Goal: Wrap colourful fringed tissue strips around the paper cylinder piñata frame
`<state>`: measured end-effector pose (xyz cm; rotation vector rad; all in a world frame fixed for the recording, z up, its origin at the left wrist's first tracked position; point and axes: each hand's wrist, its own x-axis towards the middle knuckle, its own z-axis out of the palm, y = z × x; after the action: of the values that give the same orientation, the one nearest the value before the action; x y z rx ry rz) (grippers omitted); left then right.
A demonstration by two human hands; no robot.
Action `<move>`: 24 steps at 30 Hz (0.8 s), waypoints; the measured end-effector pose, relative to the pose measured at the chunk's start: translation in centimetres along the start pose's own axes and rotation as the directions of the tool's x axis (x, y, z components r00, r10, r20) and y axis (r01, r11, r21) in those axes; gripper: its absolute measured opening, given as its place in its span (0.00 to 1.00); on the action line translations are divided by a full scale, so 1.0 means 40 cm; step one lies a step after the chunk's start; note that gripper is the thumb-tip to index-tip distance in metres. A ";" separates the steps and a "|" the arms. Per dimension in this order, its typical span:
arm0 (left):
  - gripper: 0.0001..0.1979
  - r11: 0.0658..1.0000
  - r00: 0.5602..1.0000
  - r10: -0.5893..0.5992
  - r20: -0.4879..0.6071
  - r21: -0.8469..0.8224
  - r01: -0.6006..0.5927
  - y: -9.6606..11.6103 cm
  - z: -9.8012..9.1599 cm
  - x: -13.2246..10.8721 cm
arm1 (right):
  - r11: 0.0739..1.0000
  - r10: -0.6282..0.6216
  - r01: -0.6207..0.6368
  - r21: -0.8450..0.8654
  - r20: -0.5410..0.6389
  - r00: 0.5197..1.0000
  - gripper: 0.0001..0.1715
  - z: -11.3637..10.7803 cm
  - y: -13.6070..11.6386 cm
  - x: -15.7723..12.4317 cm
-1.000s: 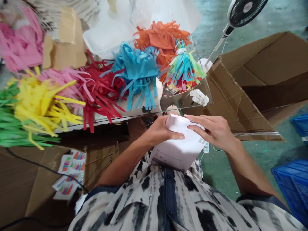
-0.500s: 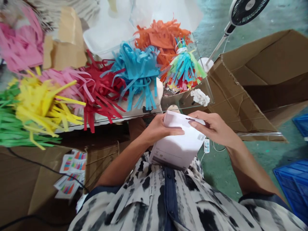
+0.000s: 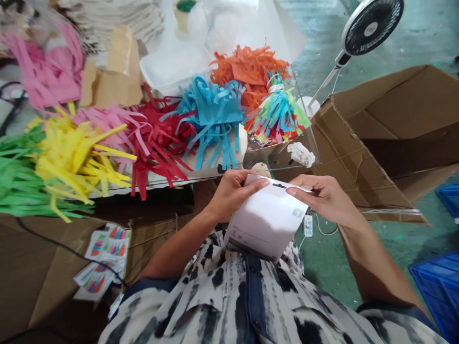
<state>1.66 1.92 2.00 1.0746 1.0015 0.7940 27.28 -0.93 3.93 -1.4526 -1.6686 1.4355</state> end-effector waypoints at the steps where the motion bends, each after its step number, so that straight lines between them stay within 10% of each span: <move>1: 0.17 1.000 1.000 -0.013 0.014 -0.009 0.013 0.002 -0.002 0.000 | 1.000 -0.017 0.016 -0.027 -0.018 1.000 0.19 0.001 0.000 -0.003; 9: 0.16 0.987 0.997 -0.073 -0.017 -0.142 0.070 0.001 -0.025 -0.026 | 0.995 -0.097 0.092 -0.047 -0.128 0.987 0.15 0.023 -0.021 -0.012; 16: 0.23 0.963 0.990 -0.063 0.125 -0.251 0.094 0.018 -0.138 -0.077 | 0.993 -0.111 0.116 0.025 -0.128 0.986 0.11 0.054 -0.020 0.032; 24: 0.25 0.969 0.986 0.168 0.008 -0.187 -0.163 0.147 -0.270 -0.045 | 0.960 -0.102 0.201 0.197 -0.421 0.901 0.19 0.090 -0.156 0.252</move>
<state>-9.36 5.57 6.45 1.0119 0.8067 0.9886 18.62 7.71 5.88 -1.3420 -1.2733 1.1064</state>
